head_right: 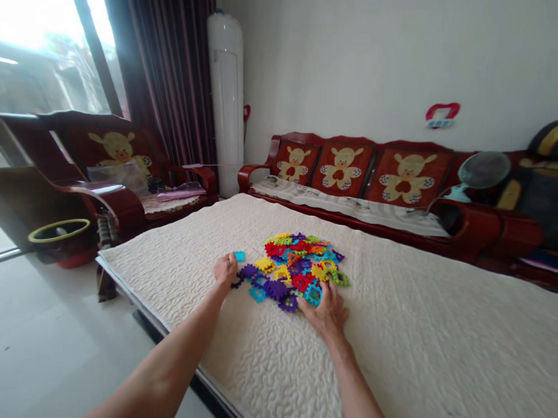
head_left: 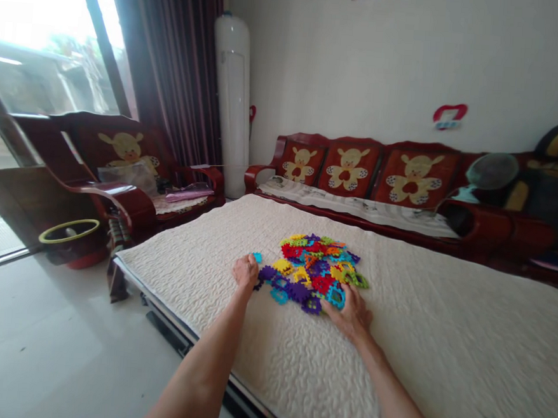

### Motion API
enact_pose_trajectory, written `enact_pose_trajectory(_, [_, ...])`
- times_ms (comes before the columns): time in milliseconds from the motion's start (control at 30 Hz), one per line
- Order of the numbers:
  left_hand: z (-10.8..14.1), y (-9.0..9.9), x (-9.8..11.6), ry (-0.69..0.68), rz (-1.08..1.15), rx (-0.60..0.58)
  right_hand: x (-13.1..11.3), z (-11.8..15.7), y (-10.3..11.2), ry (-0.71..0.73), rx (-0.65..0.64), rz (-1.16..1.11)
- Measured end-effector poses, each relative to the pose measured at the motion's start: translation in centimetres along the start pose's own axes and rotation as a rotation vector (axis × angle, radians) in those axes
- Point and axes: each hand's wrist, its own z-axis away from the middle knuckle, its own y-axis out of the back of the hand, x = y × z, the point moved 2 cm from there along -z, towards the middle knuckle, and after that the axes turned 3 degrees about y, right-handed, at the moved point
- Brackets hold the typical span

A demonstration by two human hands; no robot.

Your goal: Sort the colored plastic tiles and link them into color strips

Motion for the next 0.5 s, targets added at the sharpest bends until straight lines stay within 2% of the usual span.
enact_pose_trajectory(200, [1.8, -4.6, 4.5, -0.104, 0.064, -0.037, -2.2, 0.9, -0.6, 0.133, 0.004, -0.021])
enact_pose_trajectory(367, [2.4, -6.9, 7.2, -0.133, 0.141, -0.026, -3.0, 1.1, -1.4, 0.286, 0.058, -0.017])
enact_pose_trajectory(500, [1.9, -8.4, 8.5, -0.126, 0.201, -0.052, -3.0, -0.4, -2.2, 0.369, 0.089, -0.053])
